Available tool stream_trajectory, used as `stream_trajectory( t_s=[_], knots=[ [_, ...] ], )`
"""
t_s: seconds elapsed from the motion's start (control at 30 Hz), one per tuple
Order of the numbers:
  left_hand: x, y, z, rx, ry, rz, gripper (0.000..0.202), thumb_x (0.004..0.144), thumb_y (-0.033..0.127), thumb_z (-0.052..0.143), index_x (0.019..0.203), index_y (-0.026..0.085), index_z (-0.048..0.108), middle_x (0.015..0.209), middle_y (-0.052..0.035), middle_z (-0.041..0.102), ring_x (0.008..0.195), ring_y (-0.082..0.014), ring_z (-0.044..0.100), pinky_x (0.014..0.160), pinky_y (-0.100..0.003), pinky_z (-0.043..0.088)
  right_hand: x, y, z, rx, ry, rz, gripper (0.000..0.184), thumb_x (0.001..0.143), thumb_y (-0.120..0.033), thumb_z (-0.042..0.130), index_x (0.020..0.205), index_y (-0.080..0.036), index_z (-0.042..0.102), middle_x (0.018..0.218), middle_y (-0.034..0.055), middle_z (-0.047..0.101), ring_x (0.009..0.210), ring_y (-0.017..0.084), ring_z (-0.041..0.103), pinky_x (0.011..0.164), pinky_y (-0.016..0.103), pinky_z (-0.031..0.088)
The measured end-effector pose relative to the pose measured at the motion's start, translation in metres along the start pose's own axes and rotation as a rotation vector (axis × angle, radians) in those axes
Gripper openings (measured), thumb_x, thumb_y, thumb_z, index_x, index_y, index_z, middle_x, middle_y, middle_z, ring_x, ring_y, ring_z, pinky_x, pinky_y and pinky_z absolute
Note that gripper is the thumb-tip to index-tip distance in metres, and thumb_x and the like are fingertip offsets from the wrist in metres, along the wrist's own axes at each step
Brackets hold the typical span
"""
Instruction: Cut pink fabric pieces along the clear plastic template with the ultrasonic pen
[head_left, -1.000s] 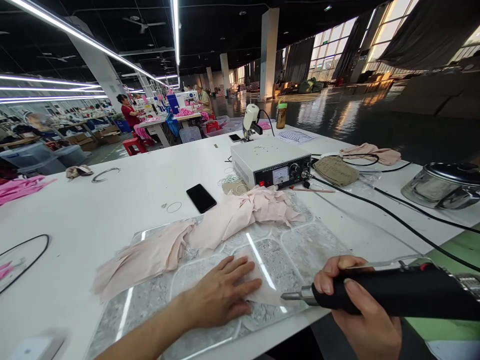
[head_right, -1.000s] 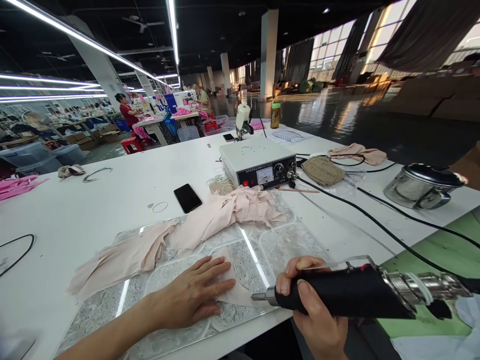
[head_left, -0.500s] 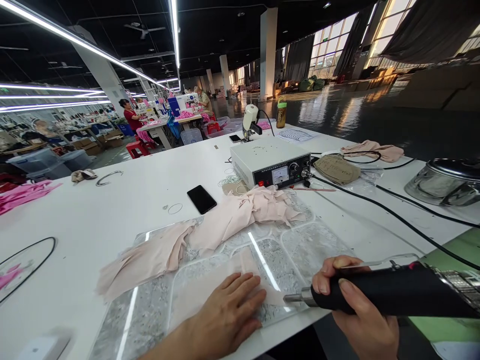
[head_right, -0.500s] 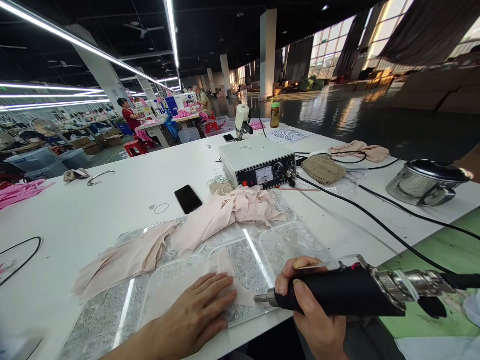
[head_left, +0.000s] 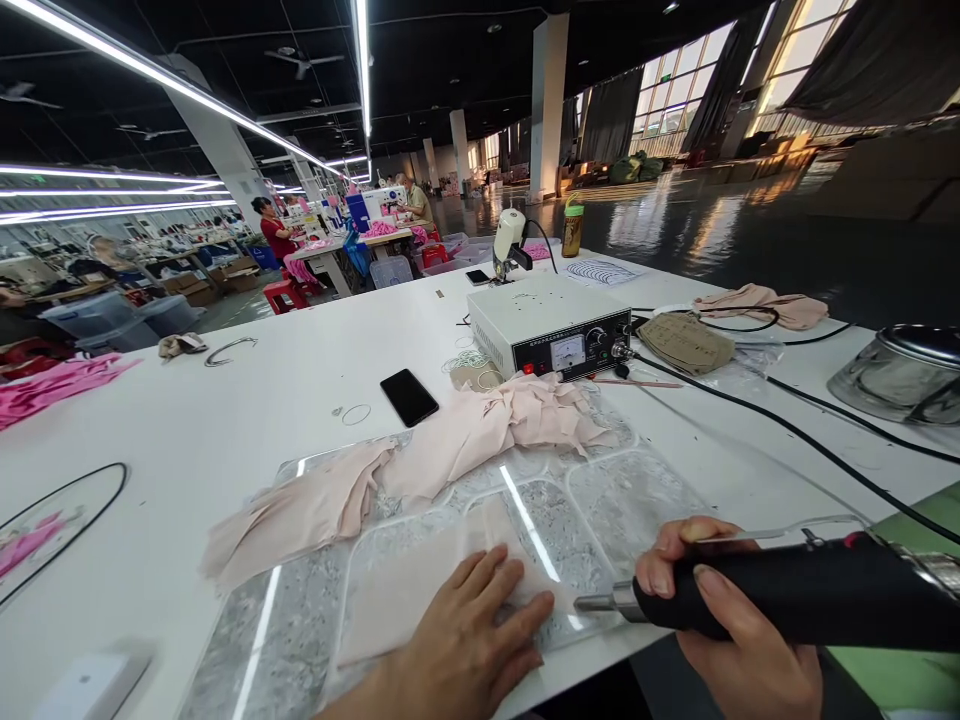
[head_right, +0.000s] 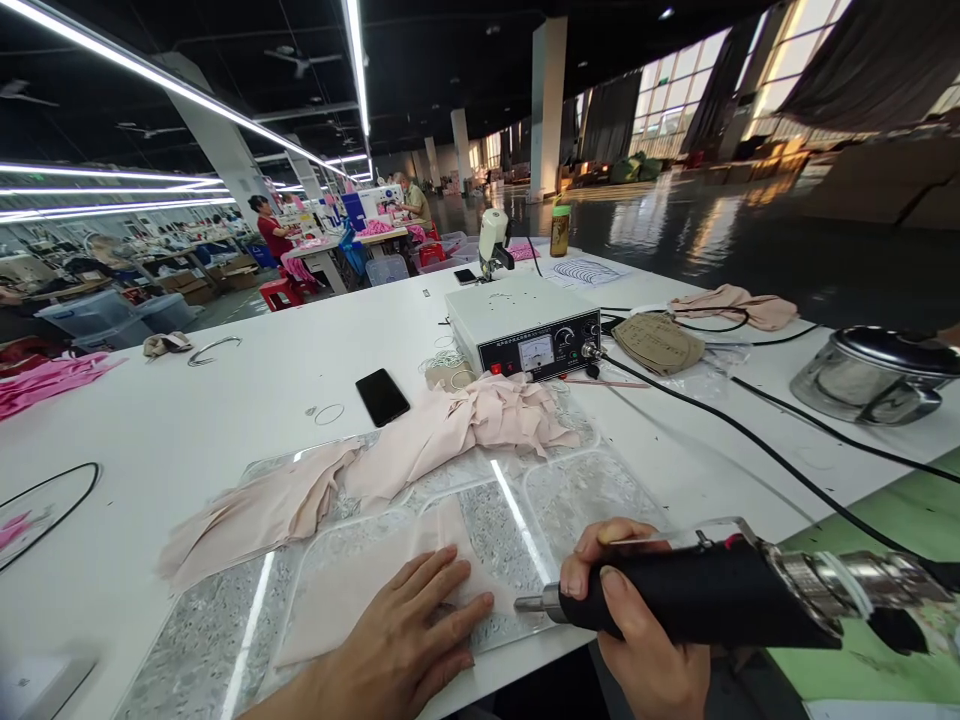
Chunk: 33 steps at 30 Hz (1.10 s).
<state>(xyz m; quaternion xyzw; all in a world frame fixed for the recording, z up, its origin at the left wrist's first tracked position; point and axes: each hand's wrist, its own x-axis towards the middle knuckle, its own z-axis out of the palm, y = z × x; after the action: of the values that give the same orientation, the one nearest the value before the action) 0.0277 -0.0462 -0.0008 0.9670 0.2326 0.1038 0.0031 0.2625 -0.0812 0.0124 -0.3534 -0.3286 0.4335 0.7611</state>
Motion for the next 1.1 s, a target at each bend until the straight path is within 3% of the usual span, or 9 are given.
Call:
stream_trajectory(
  t_s=[0.27, 0.63, 0.8, 1.1],
  knots=[
    [0.001, 0.008, 0.008, 0.017, 0.085, -0.057, 0.04, 0.095, 0.04, 0.055, 0.131, 0.024, 0.053, 0.124, -0.0111, 0.058, 0.121, -0.032, 0.054, 0.097, -0.049, 0.05, 0.0, -0.002, 0.003, -0.015, 0.044, 0.017, 0.006, 0.074, -0.022, 0.065, 0.076, -0.021, 0.06, 0.067, -0.0002, 0.054, 0.052, 0.013, 0.055, 0.052, 0.028, 0.053],
    [0.001, 0.011, 0.015, 0.064, 0.131, -0.054, 0.047, 0.091, 0.05, 0.058, 0.127, 0.019, 0.054, 0.123, -0.0123, 0.06, 0.122, -0.0348, 0.054, 0.093, -0.05, 0.051, -0.003, 0.005, -0.02, -0.057, -0.043, 0.107, 0.005, 0.081, -0.024, 0.06, 0.084, -0.024, 0.057, 0.074, 0.0019, 0.053, 0.061, 0.017, 0.056, 0.058, 0.035, 0.054],
    [0.0, 0.011, 0.021, 0.08, 0.128, -0.062, 0.057, 0.088, 0.054, 0.061, 0.132, 0.019, 0.051, 0.122, -0.0126, 0.06, 0.121, -0.0356, 0.054, 0.094, -0.05, 0.05, -0.008, 0.004, -0.017, -0.026, 0.033, 0.115, 0.007, 0.08, -0.025, 0.062, 0.086, -0.024, 0.057, 0.077, 0.0011, 0.051, 0.061, 0.015, 0.055, 0.058, 0.033, 0.054],
    [-0.001, 0.007, 0.026, 0.101, 0.177, -0.051, 0.049, 0.092, 0.054, 0.055, 0.128, 0.021, 0.054, 0.121, -0.0118, 0.06, 0.122, -0.0333, 0.053, 0.095, -0.046, 0.049, -0.004, 0.0, -0.016, -0.06, -0.033, 0.097, 0.007, 0.08, -0.027, 0.063, 0.085, -0.025, 0.059, 0.076, 0.0011, 0.054, 0.06, 0.015, 0.057, 0.058, 0.035, 0.055]
  ],
)
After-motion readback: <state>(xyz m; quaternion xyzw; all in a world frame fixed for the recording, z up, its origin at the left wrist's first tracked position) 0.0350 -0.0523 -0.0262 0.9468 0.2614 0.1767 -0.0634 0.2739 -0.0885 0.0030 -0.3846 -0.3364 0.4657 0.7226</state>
